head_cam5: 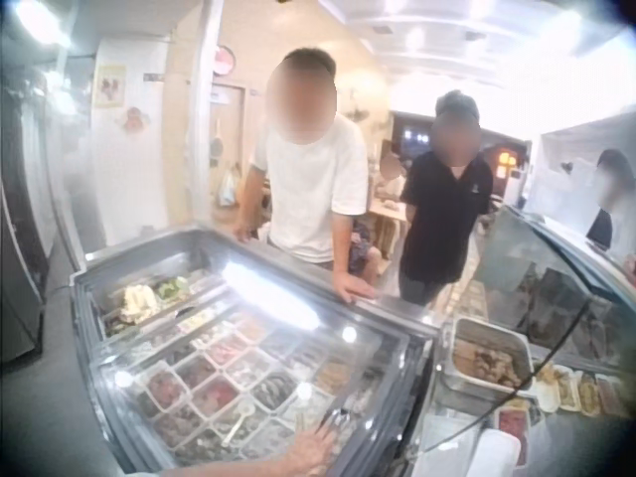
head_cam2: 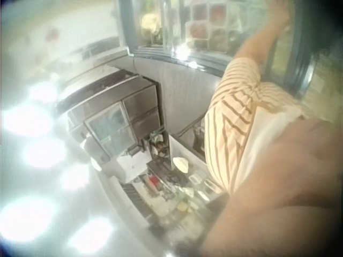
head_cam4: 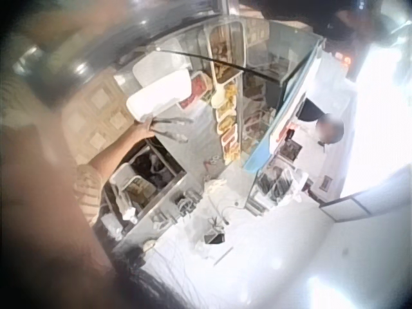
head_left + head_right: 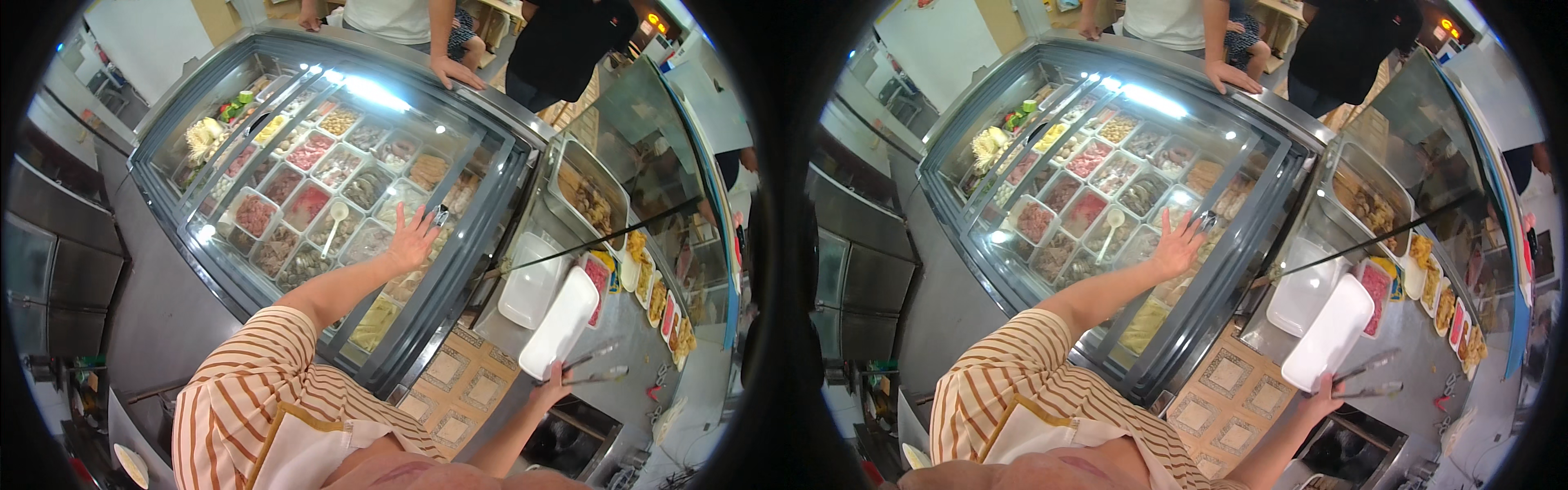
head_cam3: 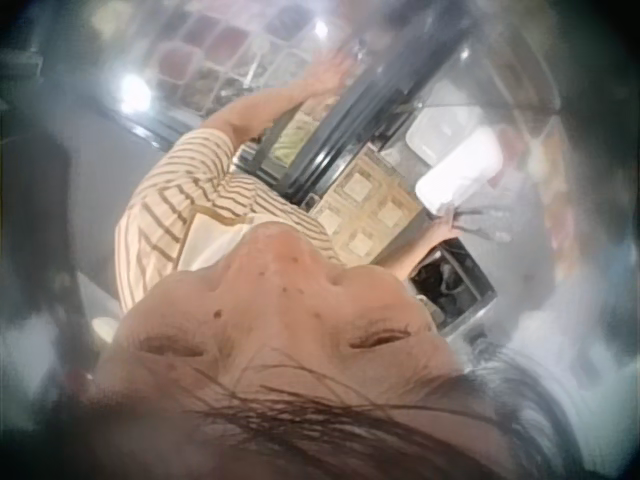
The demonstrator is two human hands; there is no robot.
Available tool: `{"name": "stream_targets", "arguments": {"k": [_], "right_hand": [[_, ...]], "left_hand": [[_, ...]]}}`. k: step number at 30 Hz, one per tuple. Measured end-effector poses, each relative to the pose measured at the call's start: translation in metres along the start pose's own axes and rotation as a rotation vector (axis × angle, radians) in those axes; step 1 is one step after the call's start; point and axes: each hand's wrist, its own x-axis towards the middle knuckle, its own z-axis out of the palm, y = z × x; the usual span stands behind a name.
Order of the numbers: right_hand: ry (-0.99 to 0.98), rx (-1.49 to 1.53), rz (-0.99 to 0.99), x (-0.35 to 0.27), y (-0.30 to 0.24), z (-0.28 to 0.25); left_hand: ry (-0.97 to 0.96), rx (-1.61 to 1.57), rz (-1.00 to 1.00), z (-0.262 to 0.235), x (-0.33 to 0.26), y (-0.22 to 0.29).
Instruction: The person uses tongs to pick various food items, including sliced meat, vegetables, and fried snacks, from a refrigerated display case and places them into white rectangular trays. The person repeats this process for multiple trays, arranging the items neatly before moving them to a counter.
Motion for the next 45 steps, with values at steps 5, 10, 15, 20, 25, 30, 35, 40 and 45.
{"name": "stream_targets", "arguments": {"k": [5,10,15,20,25,30,35,40,45], "right_hand": [[-0.095,0.080,0.082,-0.059,-0.017,0.022],[-0.099,0.008,0.168,-0.117,-0.009,0.031],[-0.136,0.044,0.238,-0.200,-0.016,0.065],[-0.070,0.059,0.312,-0.281,-0.014,0.110],[0.029,0.190,0.393,-0.333,0.011,0.131],[0.059,0.126,0.411,-0.355,0.002,0.157],[0.087,0.062,0.394,-0.355,0.002,0.162],[0.056,0.067,0.378,-0.346,0.021,0.164],[-0.109,0.089,0.361,-0.348,0.015,0.181]], "left_hand": [[0.117,0.038,-0.012,0.005,-0.008,-0.053],[0.069,0.010,-0.007,-0.011,-0.014,-0.100],[0.088,0.050,0.036,-0.020,-0.020,-0.150],[-0.042,0.076,0.021,-0.027,-0.023,-0.206],[-0.043,0.096,0.009,-0.040,-0.028,-0.267],[-0.014,0.073,-0.004,-0.055,-0.039,-0.316],[-0.017,0.179,-0.014,-0.061,-0.045,-0.358],[0.116,0.154,0.015,-0.052,-0.054,-0.394],[0.158,0.203,-0.083,-0.066,-0.052,-0.420]]}}
